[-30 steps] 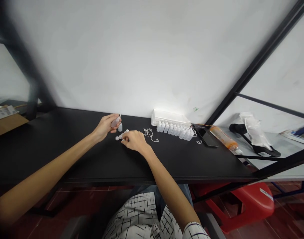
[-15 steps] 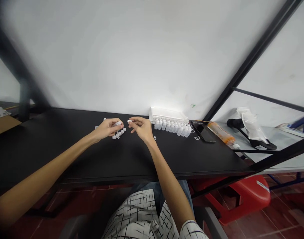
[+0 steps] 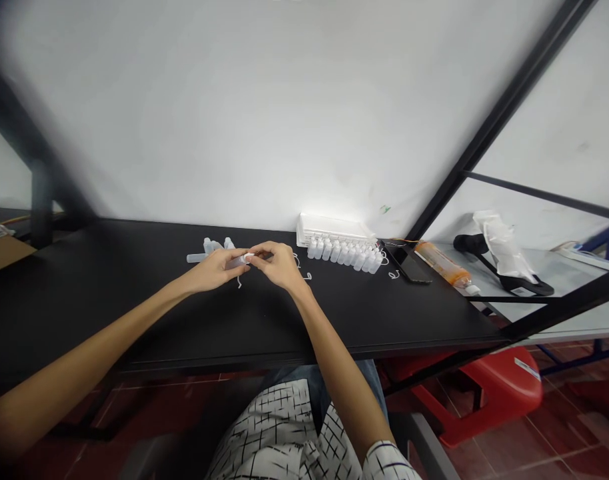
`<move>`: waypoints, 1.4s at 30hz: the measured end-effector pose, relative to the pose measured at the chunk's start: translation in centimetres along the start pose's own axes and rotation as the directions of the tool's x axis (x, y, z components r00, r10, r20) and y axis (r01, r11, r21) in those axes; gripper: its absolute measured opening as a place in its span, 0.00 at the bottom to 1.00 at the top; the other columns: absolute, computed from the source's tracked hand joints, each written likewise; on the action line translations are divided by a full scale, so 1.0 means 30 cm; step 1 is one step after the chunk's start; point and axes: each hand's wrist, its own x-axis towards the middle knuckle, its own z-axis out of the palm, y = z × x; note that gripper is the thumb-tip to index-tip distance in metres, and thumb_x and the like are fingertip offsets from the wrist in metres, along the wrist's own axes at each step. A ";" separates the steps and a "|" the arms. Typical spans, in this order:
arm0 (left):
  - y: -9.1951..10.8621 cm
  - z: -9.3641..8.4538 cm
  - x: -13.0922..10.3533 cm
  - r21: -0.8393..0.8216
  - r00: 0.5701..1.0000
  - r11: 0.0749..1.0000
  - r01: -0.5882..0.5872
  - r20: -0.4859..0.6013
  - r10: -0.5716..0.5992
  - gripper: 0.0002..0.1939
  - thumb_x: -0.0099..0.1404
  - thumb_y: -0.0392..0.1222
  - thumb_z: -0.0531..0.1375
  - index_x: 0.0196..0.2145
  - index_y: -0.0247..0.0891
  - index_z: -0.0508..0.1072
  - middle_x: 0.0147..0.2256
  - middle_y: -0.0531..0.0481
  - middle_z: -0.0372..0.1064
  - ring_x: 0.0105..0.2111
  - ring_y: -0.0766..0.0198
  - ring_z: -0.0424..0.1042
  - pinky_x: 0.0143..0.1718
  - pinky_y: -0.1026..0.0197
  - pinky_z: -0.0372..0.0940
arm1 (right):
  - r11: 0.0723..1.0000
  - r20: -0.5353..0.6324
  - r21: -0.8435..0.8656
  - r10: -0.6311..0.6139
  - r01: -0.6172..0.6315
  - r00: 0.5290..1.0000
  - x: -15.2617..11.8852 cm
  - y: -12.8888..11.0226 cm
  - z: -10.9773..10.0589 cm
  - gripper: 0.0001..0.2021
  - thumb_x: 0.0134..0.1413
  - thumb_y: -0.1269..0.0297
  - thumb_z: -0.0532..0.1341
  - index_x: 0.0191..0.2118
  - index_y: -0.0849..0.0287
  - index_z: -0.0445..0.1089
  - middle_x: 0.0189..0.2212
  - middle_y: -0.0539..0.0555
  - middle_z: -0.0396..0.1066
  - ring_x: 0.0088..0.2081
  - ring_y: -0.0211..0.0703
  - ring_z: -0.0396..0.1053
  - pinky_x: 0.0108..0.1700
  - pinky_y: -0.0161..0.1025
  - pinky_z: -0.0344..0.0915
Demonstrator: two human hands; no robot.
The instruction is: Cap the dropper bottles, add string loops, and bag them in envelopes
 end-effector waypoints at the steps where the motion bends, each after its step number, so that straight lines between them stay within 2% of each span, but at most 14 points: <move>1: -0.001 0.004 -0.001 0.001 1.000 1.000 -0.005 -0.017 0.005 0.16 0.60 0.45 0.61 0.45 0.38 0.77 0.25 0.52 0.68 0.28 0.59 0.65 0.32 0.61 0.60 | 0.999 0.006 -0.037 -0.001 0.001 1.000 -0.001 0.001 -0.004 0.10 0.51 0.58 0.66 0.35 0.60 0.77 0.33 0.54 0.76 0.32 0.39 0.71 0.35 0.37 0.68; 5: 0.008 0.021 -0.009 0.055 0.999 0.998 0.004 -0.048 -0.001 0.23 0.60 0.43 0.60 0.53 0.37 0.73 0.30 0.50 0.71 0.30 0.57 0.68 0.39 0.57 0.62 | 0.971 0.012 -0.239 -0.022 0.024 1.000 -0.008 -0.004 -0.010 0.16 0.58 0.52 0.61 0.28 0.60 0.74 0.25 0.50 0.72 0.27 0.36 0.66 0.32 0.33 0.60; 8: 0.018 0.031 -0.013 0.081 1.000 0.997 -0.016 -0.005 0.017 0.20 0.61 0.42 0.58 0.51 0.37 0.73 0.25 0.54 0.66 0.24 0.62 0.62 0.32 0.61 0.58 | 0.914 0.017 -0.405 -0.020 0.026 1.000 -0.017 -0.017 -0.005 0.23 0.63 0.50 0.55 0.22 0.60 0.69 0.19 0.48 0.66 0.25 0.35 0.62 0.30 0.33 0.55; 11: 0.016 0.037 -0.012 0.106 0.999 0.994 -0.021 0.030 0.018 0.17 0.62 0.42 0.57 0.47 0.36 0.75 0.22 0.56 0.61 0.21 0.65 0.57 0.27 0.64 0.52 | 0.866 0.010 -0.500 0.018 -0.010 1.000 -0.023 -0.028 -0.005 0.28 0.65 0.48 0.52 0.19 0.60 0.68 0.17 0.49 0.66 0.24 0.36 0.65 0.31 0.34 0.54; 15: 0.003 0.038 -0.004 0.114 1.000 0.993 -0.014 0.015 0.012 0.20 0.63 0.42 0.57 0.51 0.36 0.74 0.21 0.56 0.59 0.21 0.65 0.56 0.26 0.64 0.50 | 0.926 0.002 -0.373 0.071 -0.065 0.997 -0.021 -0.030 -0.035 0.28 0.66 0.46 0.49 0.25 0.59 0.72 0.21 0.50 0.71 0.24 0.35 0.67 0.33 0.34 0.60; 18: 0.000 0.037 -0.001 0.111 1.000 0.994 -0.017 -0.016 0.019 0.20 0.62 0.42 0.57 0.51 0.37 0.74 0.21 0.56 0.60 0.21 0.65 0.55 0.26 0.64 0.50 | 0.988 0.065 -0.143 0.069 -0.059 0.996 -0.014 -0.029 -0.065 0.16 0.58 0.50 0.60 0.38 0.59 0.74 0.27 0.50 0.74 0.22 0.34 0.66 0.30 0.34 0.62; 21: 0.003 0.039 -0.004 0.076 0.999 0.996 -0.044 -0.012 0.045 0.19 0.61 0.41 0.58 0.50 0.38 0.75 0.22 0.56 0.61 0.21 0.65 0.56 0.28 0.64 0.52 | 0.998 0.164 -0.030 0.050 -0.046 0.985 -0.009 -0.022 -0.070 0.17 0.48 0.54 0.68 0.41 0.60 0.74 0.30 0.51 0.75 0.24 0.35 0.68 0.29 0.33 0.63; 24: 0.004 0.041 -0.007 0.045 0.999 0.999 -0.029 -0.037 0.030 0.19 0.60 0.40 0.59 0.49 0.38 0.75 0.22 0.55 0.63 0.21 0.65 0.57 0.28 0.63 0.53 | 0.993 0.176 -0.104 0.066 -0.048 0.982 -0.009 -0.008 -0.050 0.17 0.52 0.50 0.65 0.33 0.61 0.75 0.25 0.51 0.73 0.24 0.36 0.68 0.29 0.34 0.63; 28: 0.007 0.039 -0.005 0.062 0.999 0.998 -0.020 -0.029 0.022 0.19 0.59 0.38 0.59 0.49 0.39 0.75 0.20 0.57 0.60 0.20 0.65 0.56 0.28 0.64 0.52 | 0.948 0.117 -0.310 0.111 -0.070 0.987 -0.013 -0.004 -0.034 0.28 0.64 0.46 0.52 0.20 0.60 0.70 0.17 0.50 0.68 0.23 0.35 0.67 0.34 0.34 0.63; 30: 0.009 0.034 -0.003 0.076 0.999 0.997 -0.016 -0.030 0.018 0.21 0.60 0.39 0.58 0.51 0.38 0.74 0.20 0.57 0.60 0.20 0.65 0.56 0.28 0.64 0.52 | 0.963 0.090 -0.258 0.103 -0.077 0.991 -0.013 -0.013 -0.041 0.25 0.64 0.47 0.52 0.25 0.60 0.73 0.20 0.50 0.70 0.24 0.34 0.67 0.34 0.34 0.64; 32: 0.010 0.028 -0.002 0.088 0.999 0.996 -0.008 -0.046 0.013 0.24 0.61 0.40 0.58 0.55 0.37 0.71 0.21 0.56 0.63 0.21 0.64 0.58 0.29 0.63 0.53 | 0.990 0.097 -0.126 0.071 -0.059 0.993 -0.010 -0.022 -0.050 0.17 0.59 0.50 0.59 0.36 0.60 0.74 0.27 0.50 0.73 0.24 0.34 0.67 0.32 0.34 0.65; 34: 0.009 0.025 -0.003 0.098 0.999 0.995 -0.011 -0.041 0.016 0.25 0.61 0.41 0.58 0.57 0.37 0.70 0.24 0.54 0.66 0.23 0.63 0.60 0.30 0.63 0.54 | 0.999 0.137 -0.028 0.038 -0.034 0.990 -0.008 -0.023 -0.052 0.16 0.53 0.54 0.65 0.42 0.60 0.72 0.31 0.51 0.74 0.24 0.34 0.68 0.30 0.34 0.65; 37: 0.002 0.028 -0.007 0.100 0.999 0.995 0.000 -0.050 0.005 0.25 0.61 0.42 0.58 0.56 0.36 0.71 0.25 0.52 0.68 0.24 0.62 0.61 0.29 0.63 0.54 | 0.999 0.173 -0.049 0.032 -0.024 0.984 -0.006 -0.008 -0.039 0.13 0.54 0.55 0.64 0.38 0.61 0.72 0.30 0.52 0.73 0.24 0.35 0.68 0.30 0.34 0.64; 42: -0.003 0.038 -0.007 0.079 0.998 0.997 0.015 -0.068 -0.009 0.25 0.59 0.41 0.60 0.55 0.36 0.72 0.24 0.53 0.68 0.23 0.61 0.62 0.30 0.62 0.55 | 0.936 0.149 -0.351 0.046 0.009 0.988 -0.016 0.001 -0.023 0.21 0.64 0.50 0.54 0.27 0.60 0.70 0.21 0.49 0.69 0.24 0.35 0.65 0.31 0.33 0.59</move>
